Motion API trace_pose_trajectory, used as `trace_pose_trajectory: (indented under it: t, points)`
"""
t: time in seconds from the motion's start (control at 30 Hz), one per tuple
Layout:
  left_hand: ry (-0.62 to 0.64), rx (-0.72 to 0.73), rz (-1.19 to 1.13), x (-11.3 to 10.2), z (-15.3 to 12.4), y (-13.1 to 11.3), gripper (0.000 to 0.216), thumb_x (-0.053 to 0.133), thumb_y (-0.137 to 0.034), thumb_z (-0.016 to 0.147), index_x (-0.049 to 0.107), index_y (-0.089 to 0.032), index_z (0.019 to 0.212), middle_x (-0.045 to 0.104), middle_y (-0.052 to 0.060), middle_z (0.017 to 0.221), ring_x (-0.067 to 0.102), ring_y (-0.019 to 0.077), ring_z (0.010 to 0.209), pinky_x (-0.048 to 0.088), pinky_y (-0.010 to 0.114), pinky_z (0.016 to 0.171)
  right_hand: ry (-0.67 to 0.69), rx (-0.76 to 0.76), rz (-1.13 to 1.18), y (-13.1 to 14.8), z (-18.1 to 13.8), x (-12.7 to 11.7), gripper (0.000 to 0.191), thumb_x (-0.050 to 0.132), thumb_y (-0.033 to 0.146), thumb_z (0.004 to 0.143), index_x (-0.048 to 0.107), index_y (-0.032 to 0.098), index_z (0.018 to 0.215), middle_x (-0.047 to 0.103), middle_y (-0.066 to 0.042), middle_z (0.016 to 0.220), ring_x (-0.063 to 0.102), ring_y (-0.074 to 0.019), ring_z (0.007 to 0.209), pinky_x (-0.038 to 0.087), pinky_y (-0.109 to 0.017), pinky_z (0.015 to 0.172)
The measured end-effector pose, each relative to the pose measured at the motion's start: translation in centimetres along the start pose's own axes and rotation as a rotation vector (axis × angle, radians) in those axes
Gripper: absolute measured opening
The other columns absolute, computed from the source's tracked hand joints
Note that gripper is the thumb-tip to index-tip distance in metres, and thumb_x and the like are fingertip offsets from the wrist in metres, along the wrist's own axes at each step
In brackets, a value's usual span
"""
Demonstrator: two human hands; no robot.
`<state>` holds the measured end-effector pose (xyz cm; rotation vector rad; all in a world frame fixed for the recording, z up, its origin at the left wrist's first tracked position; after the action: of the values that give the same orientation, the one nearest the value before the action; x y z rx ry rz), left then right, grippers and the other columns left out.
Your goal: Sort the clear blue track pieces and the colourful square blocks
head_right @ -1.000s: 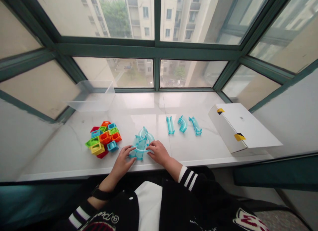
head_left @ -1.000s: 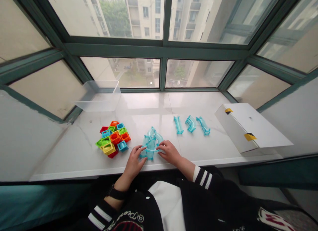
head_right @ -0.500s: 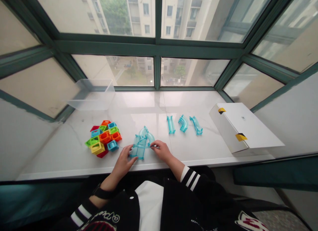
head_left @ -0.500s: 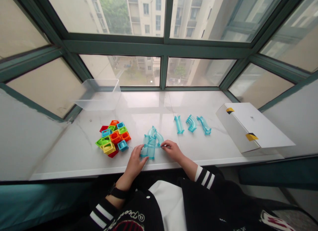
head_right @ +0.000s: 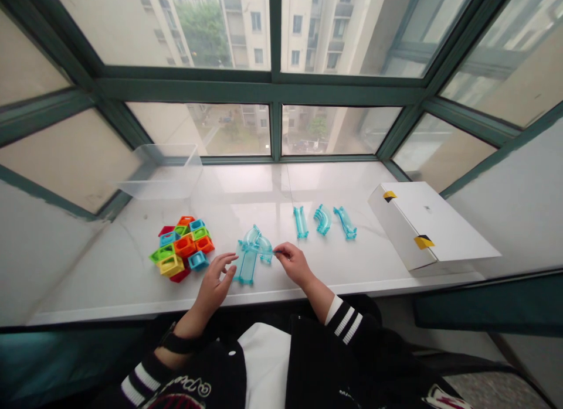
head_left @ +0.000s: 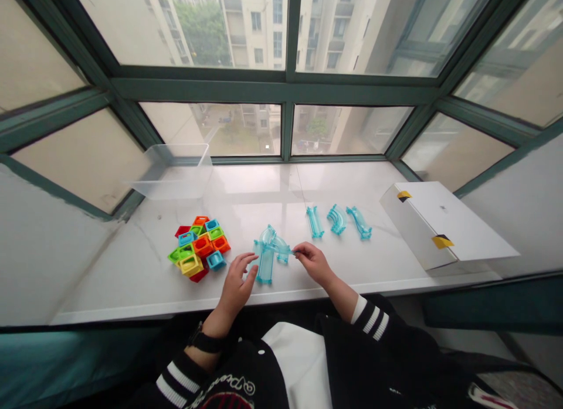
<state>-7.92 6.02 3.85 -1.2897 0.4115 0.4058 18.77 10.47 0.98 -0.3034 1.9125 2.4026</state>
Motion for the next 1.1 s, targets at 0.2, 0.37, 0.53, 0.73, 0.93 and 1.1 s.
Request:
trace_pose_trajectory:
  t: [0.2, 0.37, 0.53, 0.73, 0.93, 1.1]
  points:
    - [0.141, -0.497, -0.733, 4.8, 1.4, 1.9, 0.062, 0.064, -0.071, 0.088, 0.064, -0.017, 0.117, 0.076, 0.013, 0.098, 0.067, 0.019, 0.071, 0.051, 0.029, 0.058, 0.011, -0.107, -0.007, 2.9, 0.1, 0.1, 0.013, 0.066, 0.034, 0.097, 0.076, 0.025, 0.098, 0.072, -0.005, 0.097, 0.069, -0.0211, 0.092, 0.055, -0.035, 0.082]
    - [0.238, -0.634, -0.974, 6.8, 1.3, 1.1, 0.055, 0.076, -0.06, 0.084, 0.063, -0.017, 0.115, 0.076, 0.009, 0.086, 0.068, 0.0166, 0.069, 0.052, 0.026, 0.06, 0.054, -0.119, -0.037, 3.6, 0.0, 0.1, 0.015, 0.064, 0.034, 0.099, 0.076, 0.025, 0.098, 0.074, -0.005, 0.097, 0.069, -0.0215, 0.092, 0.056, -0.036, 0.083]
    - [0.263, -0.662, -1.045, 6.8, 0.7, 0.8, 0.049, 0.08, -0.052, 0.081, 0.066, -0.018, 0.115, 0.074, 0.008, 0.09, 0.07, 0.0176, 0.076, 0.058, 0.031, 0.071, 0.104, -0.065, -0.032, 3.1, -0.3, 0.1, 0.018, 0.062, 0.035, 0.099, 0.077, 0.025, 0.099, 0.075, -0.005, 0.097, 0.07, -0.0214, 0.091, 0.058, -0.037, 0.085]
    - [0.302, -0.635, -1.0, 6.9, 0.5, 0.7, 0.041, 0.088, -0.048, 0.076, 0.065, -0.018, 0.091, 0.068, 0.002, 0.082, 0.066, 0.0141, 0.072, 0.057, 0.029, 0.071, 0.128, -0.097, -0.016, 3.6, -0.3, 0.8, 0.018, 0.061, 0.034, 0.101, 0.075, 0.025, 0.105, 0.075, -0.007, 0.107, 0.071, -0.0221, 0.101, 0.06, -0.038, 0.091]
    - [0.196, -0.54, -0.858, 6.5, 1.9, 0.7, 0.049, 0.092, -0.052, 0.07, 0.064, -0.019, 0.093, 0.067, -0.001, 0.082, 0.066, 0.0128, 0.072, 0.057, 0.028, 0.072, -0.08, -0.156, -0.148, 4.5, -0.4, -1.0, 0.03, 0.063, 0.035, 0.101, 0.066, 0.027, 0.13, 0.066, -0.011, 0.127, 0.065, -0.0247, 0.118, 0.06, -0.041, 0.095]
    - [0.142, -0.497, -0.772, 7.5, 3.7, 0.3, 0.051, 0.092, -0.052, 0.068, 0.063, -0.019, 0.095, 0.07, -0.001, 0.081, 0.069, 0.0157, 0.075, 0.059, 0.033, 0.077, 0.042, -0.278, -0.23, 7.3, -1.1, 0.1, 0.033, 0.067, 0.034, 0.1, 0.065, 0.029, 0.133, 0.068, -0.008, 0.111, 0.067, -0.0239, 0.101, 0.059, -0.042, 0.092]
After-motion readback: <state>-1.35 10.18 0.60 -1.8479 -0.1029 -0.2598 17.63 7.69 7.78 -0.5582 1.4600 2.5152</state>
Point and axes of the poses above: each hand's wrist, its own z-axis towards the middle knuckle, its own x-axis out of the palm, y = z × x, the point moved 9 cm from there along z, towards the middle knuckle
